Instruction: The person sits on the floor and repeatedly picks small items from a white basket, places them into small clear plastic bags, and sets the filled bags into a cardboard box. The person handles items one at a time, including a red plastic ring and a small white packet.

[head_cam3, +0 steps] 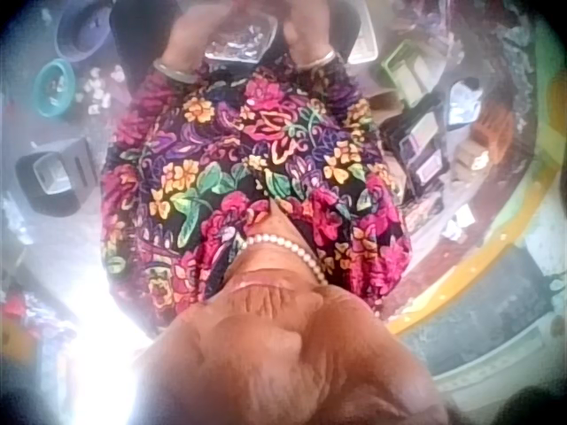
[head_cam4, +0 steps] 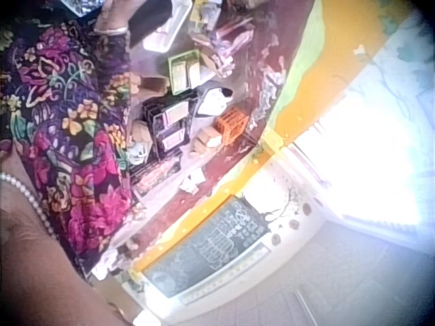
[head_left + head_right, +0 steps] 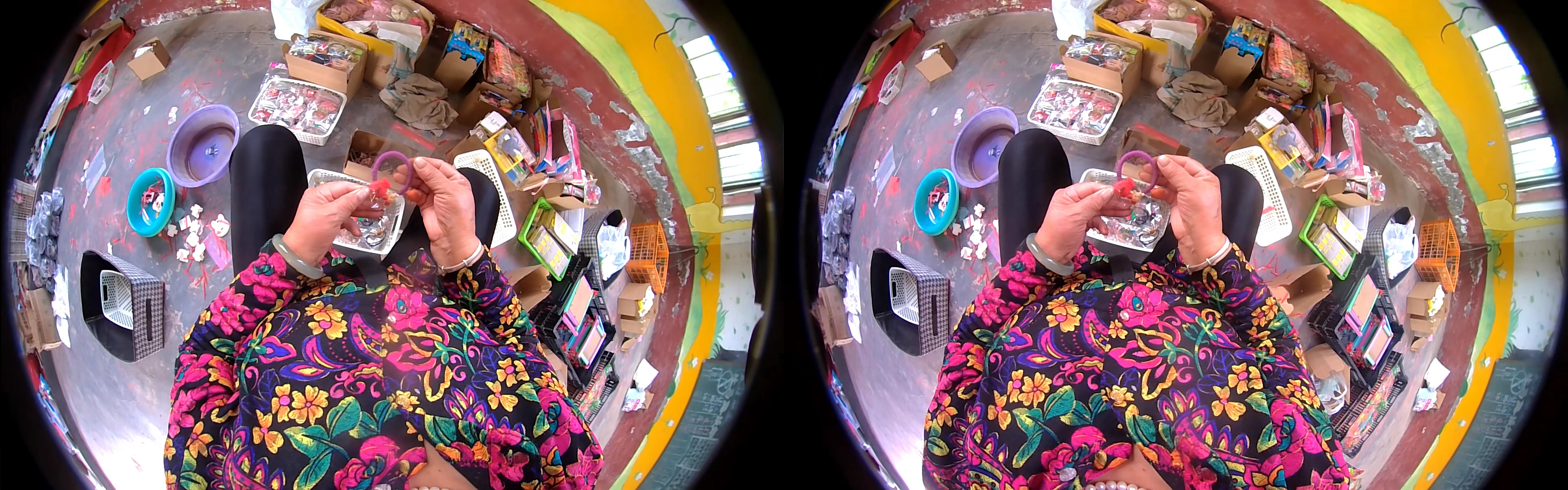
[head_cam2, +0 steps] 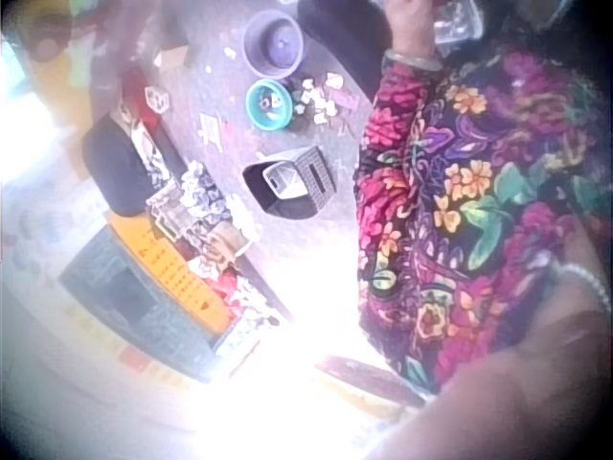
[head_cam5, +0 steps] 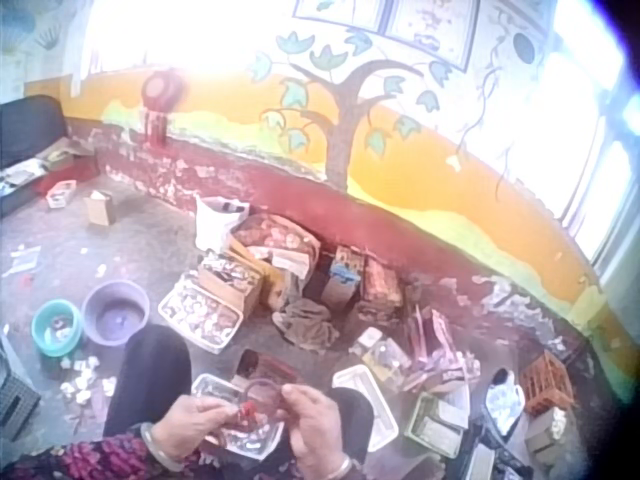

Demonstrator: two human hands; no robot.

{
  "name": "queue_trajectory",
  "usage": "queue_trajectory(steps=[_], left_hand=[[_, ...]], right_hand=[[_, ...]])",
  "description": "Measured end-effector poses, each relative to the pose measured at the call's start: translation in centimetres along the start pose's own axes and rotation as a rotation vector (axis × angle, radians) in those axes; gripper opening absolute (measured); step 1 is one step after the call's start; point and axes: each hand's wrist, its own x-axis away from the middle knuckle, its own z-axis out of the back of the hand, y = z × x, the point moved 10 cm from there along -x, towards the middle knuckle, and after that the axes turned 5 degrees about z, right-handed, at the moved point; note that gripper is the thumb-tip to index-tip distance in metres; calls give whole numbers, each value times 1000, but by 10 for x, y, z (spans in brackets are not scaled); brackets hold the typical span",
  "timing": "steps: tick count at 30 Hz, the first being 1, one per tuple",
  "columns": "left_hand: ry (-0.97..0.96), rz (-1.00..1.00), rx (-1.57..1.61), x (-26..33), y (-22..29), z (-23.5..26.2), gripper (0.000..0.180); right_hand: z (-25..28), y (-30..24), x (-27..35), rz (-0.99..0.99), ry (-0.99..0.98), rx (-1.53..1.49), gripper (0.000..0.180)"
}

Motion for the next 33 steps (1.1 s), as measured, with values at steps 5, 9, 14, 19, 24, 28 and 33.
queue_trajectory(steps=[5,9,14,19,24,28,33], left_hand=[[-26,100,31,3,-3,-2,29],[-22,59,116,-1,8,3,37],[-76,225,119,-6,6,-8,30],[-107,195,241,-13,10,-17,24],[-154,153,258,-15,11,-20,26],[-125,157,305,-15,10,-19,26],[-109,106,336,-21,8,-10,25]], right_hand=[[-5,-7,3,28,-26,42,16],[-6,-9,1,21,-70,104,15],[-13,-2,3,-53,-125,164,15],[-15,-2,2,-32,-162,220,17],[-15,-6,2,16,-123,255,18],[-12,-4,3,-8,-88,242,19],[-15,-3,3,36,-131,245,19]])
